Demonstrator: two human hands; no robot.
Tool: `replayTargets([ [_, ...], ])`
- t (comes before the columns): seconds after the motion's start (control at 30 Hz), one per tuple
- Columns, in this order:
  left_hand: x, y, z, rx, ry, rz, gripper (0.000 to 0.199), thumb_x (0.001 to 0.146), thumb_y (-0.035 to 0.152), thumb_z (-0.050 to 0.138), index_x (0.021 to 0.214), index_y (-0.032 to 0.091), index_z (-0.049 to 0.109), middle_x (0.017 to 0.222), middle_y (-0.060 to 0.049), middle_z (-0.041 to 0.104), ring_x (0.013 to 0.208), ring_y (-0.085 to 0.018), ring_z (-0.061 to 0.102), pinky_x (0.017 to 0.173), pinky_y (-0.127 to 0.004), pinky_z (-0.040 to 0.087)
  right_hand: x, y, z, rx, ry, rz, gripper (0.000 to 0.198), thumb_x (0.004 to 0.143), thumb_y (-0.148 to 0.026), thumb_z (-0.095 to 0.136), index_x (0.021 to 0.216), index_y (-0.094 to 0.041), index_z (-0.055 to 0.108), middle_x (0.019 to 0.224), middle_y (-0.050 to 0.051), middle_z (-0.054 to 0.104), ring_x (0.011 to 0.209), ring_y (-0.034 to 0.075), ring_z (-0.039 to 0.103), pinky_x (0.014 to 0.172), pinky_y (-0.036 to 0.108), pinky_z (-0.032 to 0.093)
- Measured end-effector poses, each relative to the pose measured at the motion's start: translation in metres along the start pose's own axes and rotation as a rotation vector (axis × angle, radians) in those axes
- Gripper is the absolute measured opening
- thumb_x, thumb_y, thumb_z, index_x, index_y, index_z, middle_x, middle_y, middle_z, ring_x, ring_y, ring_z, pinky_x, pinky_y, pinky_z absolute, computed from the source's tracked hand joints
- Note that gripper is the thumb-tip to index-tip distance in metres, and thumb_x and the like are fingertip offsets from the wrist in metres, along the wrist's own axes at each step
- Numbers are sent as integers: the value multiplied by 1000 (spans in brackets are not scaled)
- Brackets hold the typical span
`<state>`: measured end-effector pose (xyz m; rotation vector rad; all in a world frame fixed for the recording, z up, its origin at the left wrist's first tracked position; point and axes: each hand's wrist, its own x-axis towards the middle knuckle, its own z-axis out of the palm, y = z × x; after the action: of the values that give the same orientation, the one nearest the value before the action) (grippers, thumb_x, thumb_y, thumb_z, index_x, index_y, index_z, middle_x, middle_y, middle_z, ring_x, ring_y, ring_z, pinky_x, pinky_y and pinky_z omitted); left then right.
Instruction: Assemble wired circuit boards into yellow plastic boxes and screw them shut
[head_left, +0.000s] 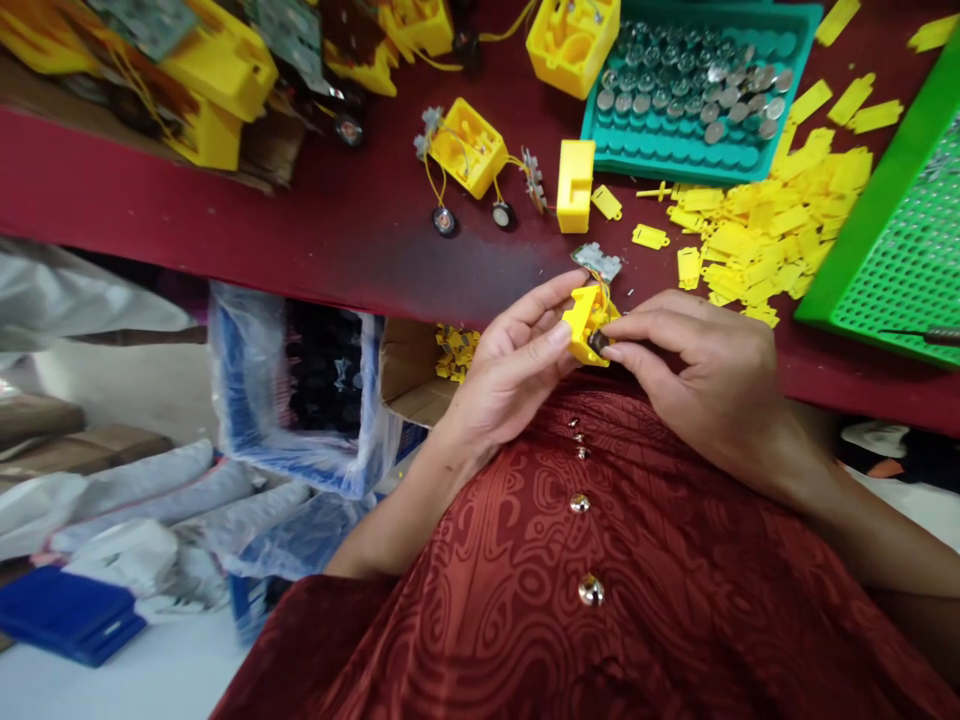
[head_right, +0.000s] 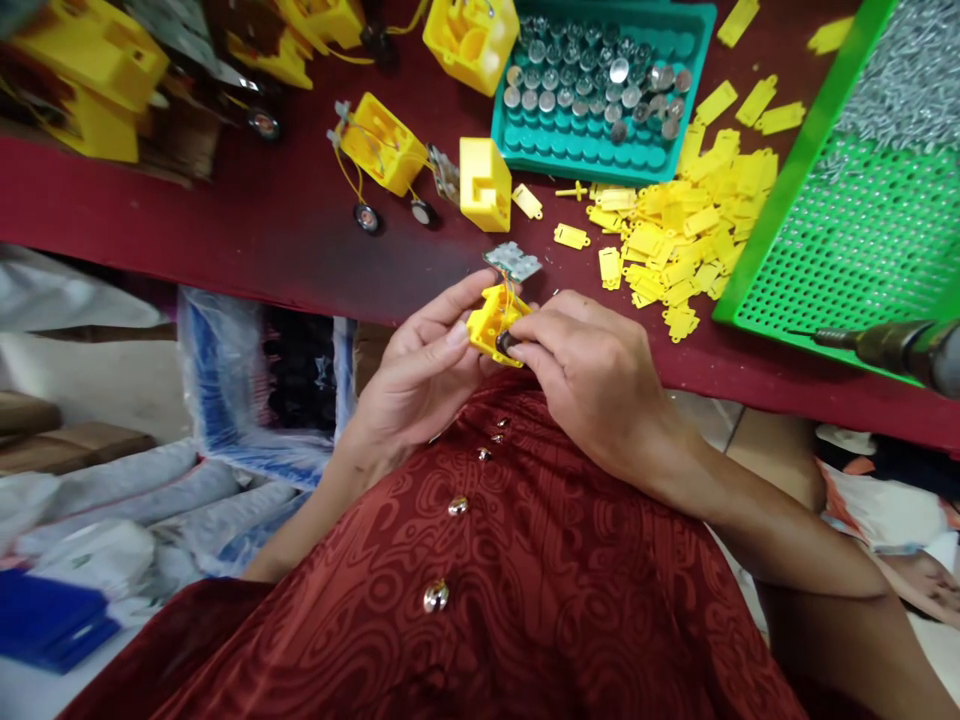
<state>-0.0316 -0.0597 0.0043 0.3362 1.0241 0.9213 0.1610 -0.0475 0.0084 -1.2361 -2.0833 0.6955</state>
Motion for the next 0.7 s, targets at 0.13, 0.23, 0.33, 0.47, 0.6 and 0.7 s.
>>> replayTargets([
  [0.13,-2,0,7,27,58,19,45,80,27,91,123,26,78,140,-6,79,145,-29,66,115,-35,57,-2,1,2,-25,-17,60,16,100,-18,68,99,-21,84,95,4,81,83,16,73,77,28,59],
  [0.23,-2,0,10,14,62,36,47,78,26,91,123,27,77,146,-5,76,151,-28,61,117,-34,55,-3,2,5,-38,-8,90,16,100,-19,68,98,-23,83,94,4,80,83,16,73,77,29,58],
  [0.33,-1,-1,9,20,52,11,47,79,26,90,125,29,76,146,-3,76,150,-28,62,117,-34,55,-3,1,6,-44,25,71,15,100,-18,68,95,-21,82,92,3,80,81,15,73,75,28,57],
  [0.47,-2,3,6,27,13,-68,51,83,24,87,132,31,74,144,-2,77,144,-26,67,116,-35,57,-5,-2,6,-56,66,42,14,98,-13,70,94,-17,81,92,3,80,82,14,74,74,26,57],
  [0.6,-3,9,5,11,-20,-139,50,82,19,86,129,27,72,141,-5,78,139,-25,70,111,-33,60,-8,-3,6,-85,76,38,12,98,-13,70,97,-17,81,94,4,80,83,15,73,73,26,56],
  [0.7,-3,11,7,0,-14,-135,47,81,17,86,125,26,72,139,-6,79,140,-26,70,109,-32,60,-9,-3,7,-121,73,58,13,100,-16,68,96,-19,80,93,4,79,83,15,71,74,27,55],
])
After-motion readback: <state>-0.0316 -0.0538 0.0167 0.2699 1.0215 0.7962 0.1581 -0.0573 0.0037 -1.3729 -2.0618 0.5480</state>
